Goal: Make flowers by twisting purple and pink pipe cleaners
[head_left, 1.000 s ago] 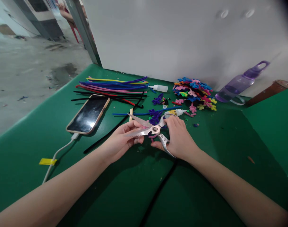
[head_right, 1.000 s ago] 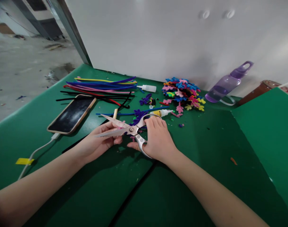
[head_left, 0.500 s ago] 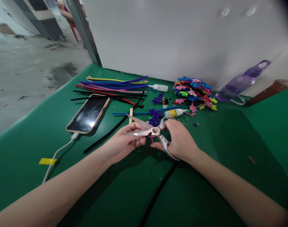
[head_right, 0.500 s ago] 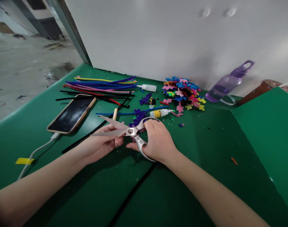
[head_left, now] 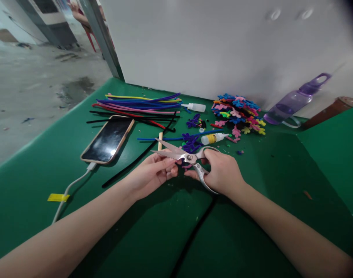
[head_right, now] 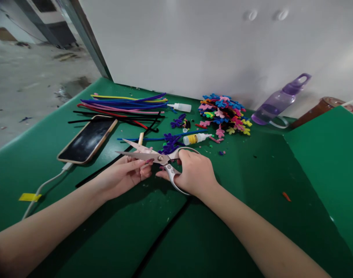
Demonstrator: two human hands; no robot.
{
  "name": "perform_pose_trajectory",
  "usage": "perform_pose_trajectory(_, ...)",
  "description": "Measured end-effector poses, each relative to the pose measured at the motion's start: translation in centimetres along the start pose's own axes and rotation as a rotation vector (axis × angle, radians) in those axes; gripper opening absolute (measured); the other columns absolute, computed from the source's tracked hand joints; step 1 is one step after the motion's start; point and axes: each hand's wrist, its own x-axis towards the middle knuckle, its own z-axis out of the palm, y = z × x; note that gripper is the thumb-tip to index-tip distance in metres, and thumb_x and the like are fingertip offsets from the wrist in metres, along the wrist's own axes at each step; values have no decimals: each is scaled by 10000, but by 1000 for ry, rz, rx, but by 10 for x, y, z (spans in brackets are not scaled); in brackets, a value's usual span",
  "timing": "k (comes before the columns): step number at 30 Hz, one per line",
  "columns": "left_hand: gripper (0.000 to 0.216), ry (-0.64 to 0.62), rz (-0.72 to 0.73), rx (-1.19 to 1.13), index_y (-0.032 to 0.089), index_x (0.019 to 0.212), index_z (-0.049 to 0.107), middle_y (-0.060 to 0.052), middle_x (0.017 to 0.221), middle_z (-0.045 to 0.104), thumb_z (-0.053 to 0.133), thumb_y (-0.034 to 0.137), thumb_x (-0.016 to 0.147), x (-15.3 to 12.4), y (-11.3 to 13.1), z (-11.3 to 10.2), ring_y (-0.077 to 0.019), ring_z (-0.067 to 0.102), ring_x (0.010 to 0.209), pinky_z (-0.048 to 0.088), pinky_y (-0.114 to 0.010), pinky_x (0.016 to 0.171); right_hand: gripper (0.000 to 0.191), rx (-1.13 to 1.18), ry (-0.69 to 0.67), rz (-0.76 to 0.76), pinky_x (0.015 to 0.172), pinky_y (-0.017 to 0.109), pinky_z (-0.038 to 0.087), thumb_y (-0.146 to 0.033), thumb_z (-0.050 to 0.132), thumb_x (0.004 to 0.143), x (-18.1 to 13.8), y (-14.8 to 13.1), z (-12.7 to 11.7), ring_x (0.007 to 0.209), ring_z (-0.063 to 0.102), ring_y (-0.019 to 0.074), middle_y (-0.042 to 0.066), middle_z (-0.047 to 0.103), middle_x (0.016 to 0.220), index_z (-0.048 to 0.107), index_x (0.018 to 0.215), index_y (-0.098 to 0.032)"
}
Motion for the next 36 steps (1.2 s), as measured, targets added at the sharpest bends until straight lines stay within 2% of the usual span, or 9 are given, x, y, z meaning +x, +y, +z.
perform_pose_trajectory(4, 118, 17, 24, 28, 127, 896, 630, 1, 654, 576, 598, 95, 787, -1, 2, 1, -54, 548, 597, 473, -162, 604, 501, 17, 13, -67, 639, 307, 399, -654, 559, 669, 4, 2, -1, 738, 529, 203, 63, 552, 767, 447, 782, -179)
perform_pose_trajectory(9, 88, 87, 127, 88, 166, 810, 609, 19, 702, 605, 630, 96, 760, -1, 4, 2, -52, 578, 608, 484, -155, 622, 603, -25, 37, -41, 736, 385, 389, -699, 566, 626, 7, 6, -1, 860, 495, 265, 103, 529, 879, 437, 882, -168)
perform_pose_trajectory(13, 152, 172, 237, 156, 193, 865, 628, 17, 825, 651, 672, 134, 732, 0, 4, 4, -62, 614, 637, 499, -164, 639, 542, -11, 47, -30, 739, 379, 379, -642, 578, 657, 6, 6, 0, 866, 495, 261, 98, 524, 879, 428, 882, -173)
perform_pose_trajectory(17, 213, 244, 268, 186, 192, 920, 652, -6, 867, 679, 683, 135, 717, 0, 3, 4, -79, 633, 672, 512, -185, 675, 468, -19, 32, -30, 717, 368, 376, -568, 580, 686, 6, 5, 1, 829, 496, 248, 85, 519, 839, 425, 876, -170)
perform_pose_trajectory(21, 154, 245, 270, 190, 190, 851, 666, 5, 799, 685, 691, 137, 709, 0, 1, 3, -77, 636, 657, 512, -188, 691, 455, -35, 44, -41, 726, 373, 377, -550, 577, 694, 6, 6, 1, 848, 497, 257, 94, 521, 851, 430, 884, -164)
perform_pose_trajectory(36, 135, 235, 254, 252, 187, 821, 645, 22, 708, 644, 700, 159, 701, -1, 2, 6, -76, 601, 615, 480, -194, 640, 435, -39, 44, -60, 720, 376, 396, -545, 566, 709, 6, 4, 0, 816, 506, 257, 105, 541, 833, 458, 875, -158)
